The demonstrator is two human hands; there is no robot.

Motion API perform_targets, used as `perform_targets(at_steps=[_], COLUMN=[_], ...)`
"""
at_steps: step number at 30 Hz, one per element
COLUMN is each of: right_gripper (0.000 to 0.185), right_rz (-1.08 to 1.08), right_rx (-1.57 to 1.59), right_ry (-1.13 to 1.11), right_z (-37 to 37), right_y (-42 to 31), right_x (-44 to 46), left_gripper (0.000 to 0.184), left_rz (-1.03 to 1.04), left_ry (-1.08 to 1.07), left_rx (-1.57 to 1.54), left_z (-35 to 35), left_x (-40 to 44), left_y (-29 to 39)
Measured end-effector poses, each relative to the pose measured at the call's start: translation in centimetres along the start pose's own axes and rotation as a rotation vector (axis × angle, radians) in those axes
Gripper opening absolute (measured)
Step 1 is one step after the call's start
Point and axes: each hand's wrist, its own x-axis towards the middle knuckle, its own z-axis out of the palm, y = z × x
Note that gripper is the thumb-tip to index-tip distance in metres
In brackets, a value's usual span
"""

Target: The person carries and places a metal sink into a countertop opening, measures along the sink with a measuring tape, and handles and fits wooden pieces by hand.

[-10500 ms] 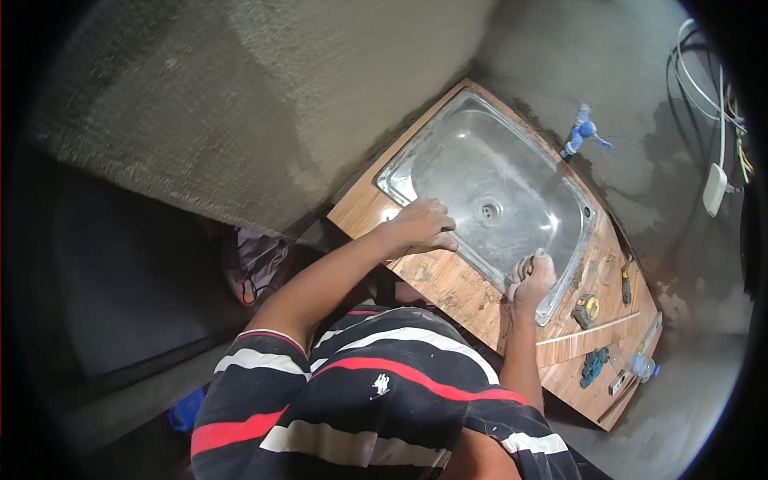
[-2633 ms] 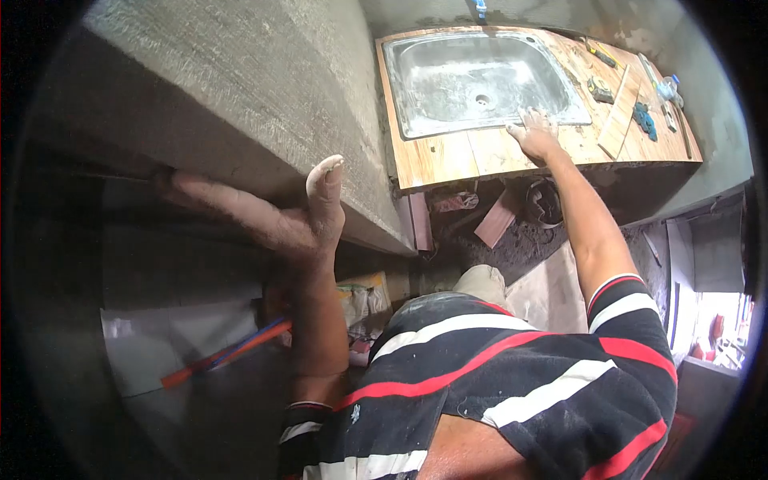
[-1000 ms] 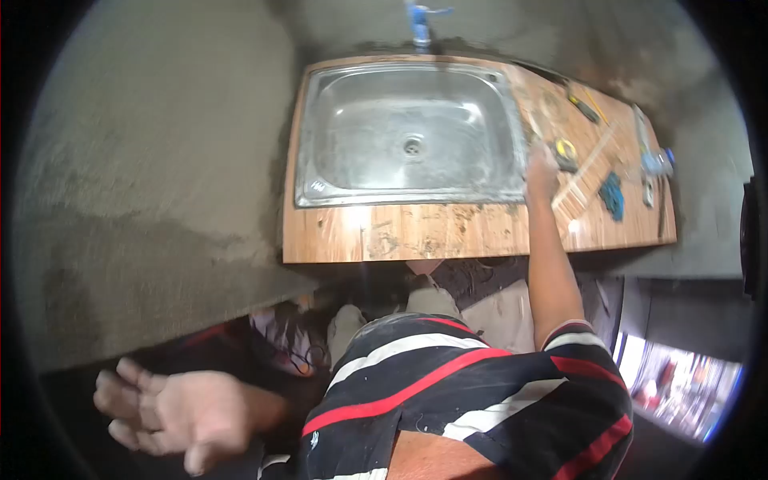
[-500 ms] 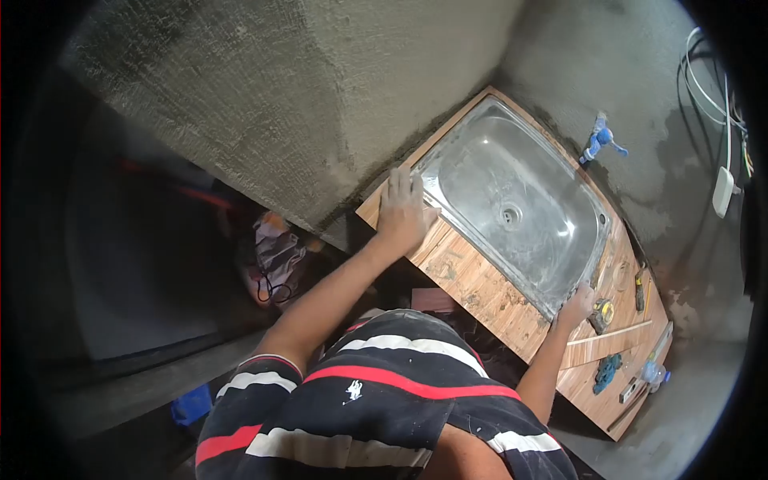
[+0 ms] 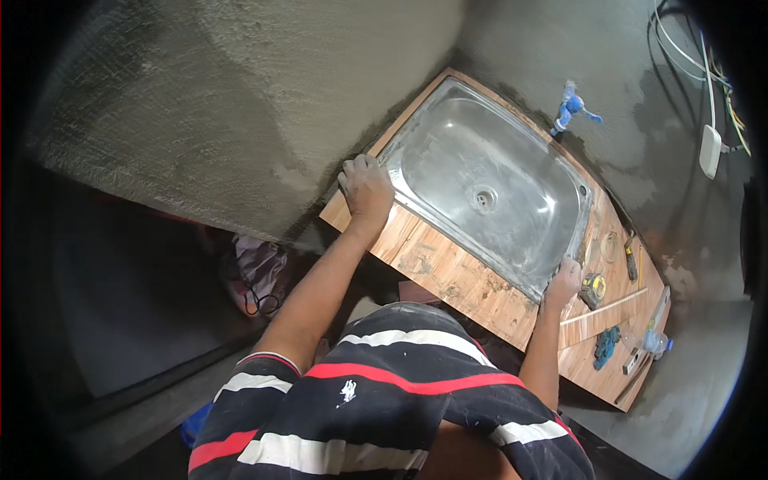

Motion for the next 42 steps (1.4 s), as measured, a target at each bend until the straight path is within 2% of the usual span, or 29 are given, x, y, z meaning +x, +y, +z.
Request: perform_targets(at_steps=[3, 7, 9, 10, 11, 12, 13, 14, 15, 16, 17, 19, 20, 23, 26, 31, 34, 37, 39, 42], right_gripper=[0.025, 0.013, 0.022, 0.021, 0.022, 0.024, 0.026, 0.029, 0.029, 0.031, 0.034, 0.034, 0.033, 0.030, 0.031, 0.028, 0.029, 0.031, 0.030, 0.030], right_rz=[0.114, -0.605, -0.197, -0.046, 0.104, 0.229, 0.405, 0.564, 0.572, 0.609, 0.639, 0.660, 0.625, 0.601, 0.572, 0.486, 0.441, 0.412, 0.512, 0.535], right_rx=[0.062, -0.500, -0.368, -0.258, -0.150, 0.098, 0.375, 0.664, 0.651, 0.776, 0.904, 0.909, 0.933, 0.995, 0.841, 0.785, 0.939, 0.803, 0.828, 0.937], right_ry=[-0.015, 0.019, -0.089, -0.099, -0.091, -0.057, -0.044, -0.032, -0.001, 0.078, 0.156, 0.167, 0.132, 0.052, -0.132, -0.164, -0.185, -0.259, -0.232, -0.241], right_z=[0.3, 0.1, 0.2, -0.6, -1.4, -1.9, -2.0, -2.3, -2.9, -3.4, -4.0, -5.5, -5.8, -4.9, -2.3, -1.9, -1.3, 0.4, 0.7, 0.3], right_y=[2.4, 6.4, 7.4, 4.5, 1.4, -1.4, -0.9, -0.2, 0.4, 0.9, 1.3, -0.2, -0.9, -3.0, -2.0, -3.4, -4.3, -3.1, -3.6, -4.9], right_x=[0.8, 1.3, 0.7, 0.5, 0.4, 0.5, 1.0, 1.6, 2.2, 2.6, 2.6, 2.2, 1.8, -0.6, -3.3, -2.4, -2.6, -3.5, -2.8, -2.3], left_gripper=[0.021, 0.015, 0.018, 0.020, 0.024, 0.036, 0.036, 0.042, 0.049, 0.051, 0.051, 0.046, 0.042, 0.040, 0.038, 0.037, 0.037, 0.037, 0.037, 0.037], left_rz=[0.018, 0.103, 0.133, 0.206, 0.150, 0.218, 0.254, 0.433, 0.601, 0.769, 0.780, 0.945, 0.896, 0.872, 0.869, 0.807, 0.788, 0.787, 0.781, 0.764], left_ry=[0.064, 0.104, 0.131, 0.204, 0.127, 0.205, 0.186, 0.030, -0.131, -0.392, -0.407, -0.492, -0.561, -0.587, -0.562, -0.629, -0.610, -0.593, -0.595, -0.594], left_rx=[0.008, 0.279, 0.274, 0.197, 0.133, 0.085, 0.054, -0.200, -0.447, -0.562, -0.572, -0.389, -0.417, -0.390, -0.388, -0.403, -0.403, -0.406, -0.413, -0.417], left_z=[0.9, 2.4, 2.8, 3.2, 0.4, -1.0, -1.7, -2.1, -2.2, -2.1, -2.3, -3.9, -4.0, -3.4, -3.0, -2.9, -3.0, -2.8, -2.5, -2.2], left_x=[0.4, 0.2, -0.1, -0.3, -0.5, -0.9, -1.7, -2.5, -3.2, -3.7, -4.5, -5.7, -5.5, -5.3, -5.3, -5.3, -5.4, -5.6, -5.3, -5.2], left_y=[-0.4, -1.2, -1.2, -1.3, 1.1, 2.6, 3.9, 4.8, 5.5, 6.1, 6.8, 8.8, 9.2, 9.5, 9.5, 9.5, 9.8, 9.5, 9.4, 9.4])
